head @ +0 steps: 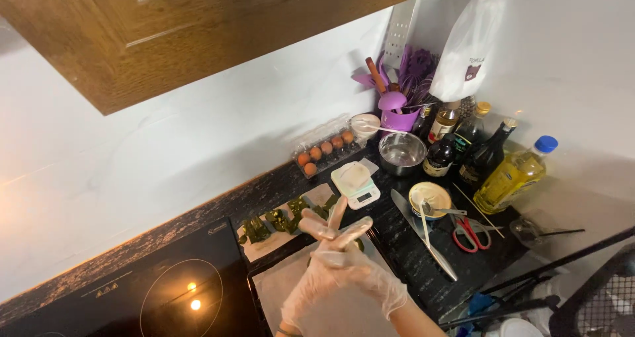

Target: Stuff green peppers with a creamy mixture using a spoon and hands.

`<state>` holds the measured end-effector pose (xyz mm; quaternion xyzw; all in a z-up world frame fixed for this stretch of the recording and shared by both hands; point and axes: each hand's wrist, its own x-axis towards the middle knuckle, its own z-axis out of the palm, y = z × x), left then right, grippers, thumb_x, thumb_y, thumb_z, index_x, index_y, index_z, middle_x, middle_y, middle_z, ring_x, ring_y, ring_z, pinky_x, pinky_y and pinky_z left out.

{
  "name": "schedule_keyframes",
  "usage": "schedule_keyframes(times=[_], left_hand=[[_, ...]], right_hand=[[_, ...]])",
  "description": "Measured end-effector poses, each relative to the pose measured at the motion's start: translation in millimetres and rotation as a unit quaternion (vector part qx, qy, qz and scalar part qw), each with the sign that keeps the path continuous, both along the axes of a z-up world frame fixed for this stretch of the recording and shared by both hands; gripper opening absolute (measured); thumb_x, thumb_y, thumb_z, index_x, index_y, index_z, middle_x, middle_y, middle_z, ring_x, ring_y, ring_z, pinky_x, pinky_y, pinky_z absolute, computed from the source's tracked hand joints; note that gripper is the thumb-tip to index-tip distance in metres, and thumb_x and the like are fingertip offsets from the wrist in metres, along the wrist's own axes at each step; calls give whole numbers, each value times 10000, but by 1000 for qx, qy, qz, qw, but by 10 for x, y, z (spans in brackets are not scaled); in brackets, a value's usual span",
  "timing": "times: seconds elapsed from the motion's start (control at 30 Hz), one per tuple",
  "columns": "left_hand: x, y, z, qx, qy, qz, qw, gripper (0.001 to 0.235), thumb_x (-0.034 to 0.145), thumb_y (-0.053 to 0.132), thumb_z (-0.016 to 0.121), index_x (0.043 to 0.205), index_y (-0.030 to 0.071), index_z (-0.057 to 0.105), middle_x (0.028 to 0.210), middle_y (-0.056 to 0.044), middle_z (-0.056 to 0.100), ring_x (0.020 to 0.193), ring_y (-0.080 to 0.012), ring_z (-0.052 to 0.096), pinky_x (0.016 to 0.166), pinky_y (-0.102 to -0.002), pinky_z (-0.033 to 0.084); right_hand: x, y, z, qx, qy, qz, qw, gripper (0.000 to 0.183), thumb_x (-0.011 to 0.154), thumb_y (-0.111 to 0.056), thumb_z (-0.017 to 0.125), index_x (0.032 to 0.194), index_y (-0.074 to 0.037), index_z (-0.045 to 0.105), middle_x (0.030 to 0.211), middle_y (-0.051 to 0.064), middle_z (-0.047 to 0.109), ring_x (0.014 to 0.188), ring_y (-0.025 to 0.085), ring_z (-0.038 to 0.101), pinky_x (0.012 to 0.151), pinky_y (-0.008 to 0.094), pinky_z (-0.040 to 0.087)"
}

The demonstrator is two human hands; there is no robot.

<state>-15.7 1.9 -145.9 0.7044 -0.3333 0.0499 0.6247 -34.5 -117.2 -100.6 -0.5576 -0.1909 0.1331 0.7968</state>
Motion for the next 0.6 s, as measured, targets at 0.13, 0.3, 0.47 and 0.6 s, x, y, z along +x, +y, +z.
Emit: schedule_keyframes(times=[0.13,0.3,0.47,0.6], left_hand=[[-6,3,-22,14,-25,8,1000,876,954,519,669,1671,182,297,1759,-153,168,1618,-413,126,1283,-535,164],[98,46,41,28,-58,14,998,830,1001,405,656,1665,139,235,1720,-186,241,1592,-362,203,1285,-504,191],[40,350,151,-52,95,143,984,760,1007,332,577,1636,136,197,1696,-132,231,1533,-286,280,1216,-436,286],[252,745,-466,-112,185,225,950,727,998,316,528,1618,146,190,1691,-86,202,1501,-250,308,1170,-399,341]], right_hand=[[109,-153,-242,-69,-347,27,935,426,1015,-134,570,1397,-320,573,1674,66,410,1645,384,303,1335,567,337],[281,223,-106,-43,-105,-26,993,683,871,18,573,1416,-365,424,1635,29,291,1598,338,258,1275,541,337],[889,162,-1482,-317,-329,-381,804,631,950,-61,610,1510,44,341,1676,271,176,1564,421,227,1235,472,333],[676,-61,-1312,-327,65,-279,900,401,949,-241,683,1321,-93,661,1362,102,700,1295,239,663,1075,308,525]])
